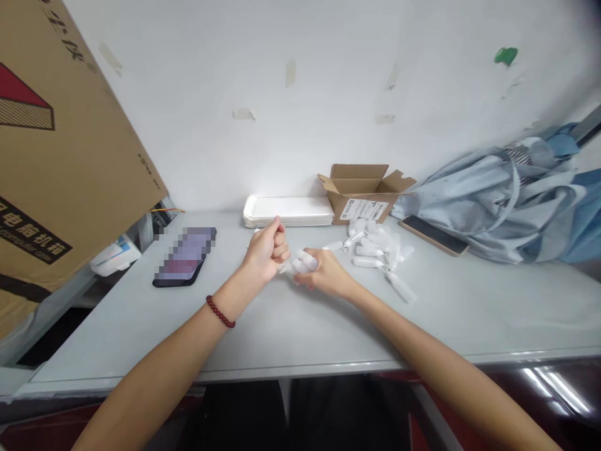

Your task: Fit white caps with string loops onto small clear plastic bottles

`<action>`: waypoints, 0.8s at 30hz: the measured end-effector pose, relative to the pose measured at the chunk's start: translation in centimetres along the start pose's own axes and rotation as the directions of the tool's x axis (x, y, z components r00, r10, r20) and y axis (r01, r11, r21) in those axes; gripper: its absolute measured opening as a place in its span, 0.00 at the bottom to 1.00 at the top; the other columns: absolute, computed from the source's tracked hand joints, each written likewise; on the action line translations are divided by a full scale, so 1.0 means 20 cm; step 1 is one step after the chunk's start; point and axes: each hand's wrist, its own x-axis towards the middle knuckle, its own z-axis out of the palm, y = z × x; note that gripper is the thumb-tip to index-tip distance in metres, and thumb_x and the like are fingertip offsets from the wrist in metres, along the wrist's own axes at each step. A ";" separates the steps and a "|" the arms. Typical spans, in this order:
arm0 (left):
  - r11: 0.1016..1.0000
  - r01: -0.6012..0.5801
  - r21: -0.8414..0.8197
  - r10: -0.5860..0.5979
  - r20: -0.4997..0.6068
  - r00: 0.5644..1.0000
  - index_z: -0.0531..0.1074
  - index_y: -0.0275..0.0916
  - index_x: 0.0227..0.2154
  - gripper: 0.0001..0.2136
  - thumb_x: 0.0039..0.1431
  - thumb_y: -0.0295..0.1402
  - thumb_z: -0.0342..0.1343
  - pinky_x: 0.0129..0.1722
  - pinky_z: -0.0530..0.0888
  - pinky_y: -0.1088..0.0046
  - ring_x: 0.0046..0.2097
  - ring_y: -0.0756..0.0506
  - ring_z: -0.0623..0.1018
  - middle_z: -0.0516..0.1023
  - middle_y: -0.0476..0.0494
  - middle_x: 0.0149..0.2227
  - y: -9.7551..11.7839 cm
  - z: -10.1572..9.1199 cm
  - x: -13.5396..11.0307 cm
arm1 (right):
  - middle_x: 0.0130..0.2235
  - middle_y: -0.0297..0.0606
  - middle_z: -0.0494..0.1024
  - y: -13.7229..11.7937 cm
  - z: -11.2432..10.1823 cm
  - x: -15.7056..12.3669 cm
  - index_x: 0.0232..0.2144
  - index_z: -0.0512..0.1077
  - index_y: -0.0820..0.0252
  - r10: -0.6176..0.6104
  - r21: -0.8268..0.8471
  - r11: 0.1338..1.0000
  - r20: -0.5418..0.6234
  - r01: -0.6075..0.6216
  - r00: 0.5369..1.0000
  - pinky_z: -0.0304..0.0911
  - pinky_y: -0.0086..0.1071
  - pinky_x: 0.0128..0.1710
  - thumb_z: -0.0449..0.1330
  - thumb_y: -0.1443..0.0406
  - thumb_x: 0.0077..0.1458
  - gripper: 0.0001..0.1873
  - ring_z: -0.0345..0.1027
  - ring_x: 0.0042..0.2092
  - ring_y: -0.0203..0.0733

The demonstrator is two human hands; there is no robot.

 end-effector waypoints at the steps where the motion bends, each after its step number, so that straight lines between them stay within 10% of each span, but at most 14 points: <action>1: 1.000 0.002 0.003 -0.002 0.011 1.000 0.60 0.37 0.21 0.14 0.62 0.36 0.50 0.11 0.46 0.81 0.11 0.58 0.47 0.46 0.62 0.11 0.01 0.01 0.00 | 0.16 0.26 0.67 0.00 0.00 0.00 0.22 0.62 0.59 -0.005 0.004 1.000 0.008 0.005 1.000 0.53 0.24 0.18 0.60 0.70 0.40 0.08 0.62 0.19 0.35; 17: 0.983 -0.166 -0.073 0.160 -0.077 0.984 0.59 0.38 0.21 0.15 0.64 0.37 0.45 0.11 0.47 0.81 0.11 0.57 0.45 0.44 0.61 0.12 0.13 -0.02 0.01 | 0.18 0.25 0.60 -0.03 0.02 -0.02 0.21 0.61 0.59 -0.065 -0.101 0.993 -0.031 0.061 0.997 0.45 0.25 0.19 0.60 0.68 0.39 0.08 0.53 0.21 0.32; 24: 0.975 0.011 0.223 -0.038 0.118 0.992 0.65 0.36 0.24 0.13 0.58 0.39 0.53 0.12 0.46 0.82 0.12 0.58 0.46 0.45 0.62 0.13 0.14 -0.07 -0.02 | 0.17 0.24 0.60 -0.02 -0.02 0.01 0.19 0.59 0.59 -0.054 -0.208 0.978 -0.120 0.028 0.991 0.45 0.26 0.20 0.61 0.66 0.38 0.11 0.52 0.22 0.32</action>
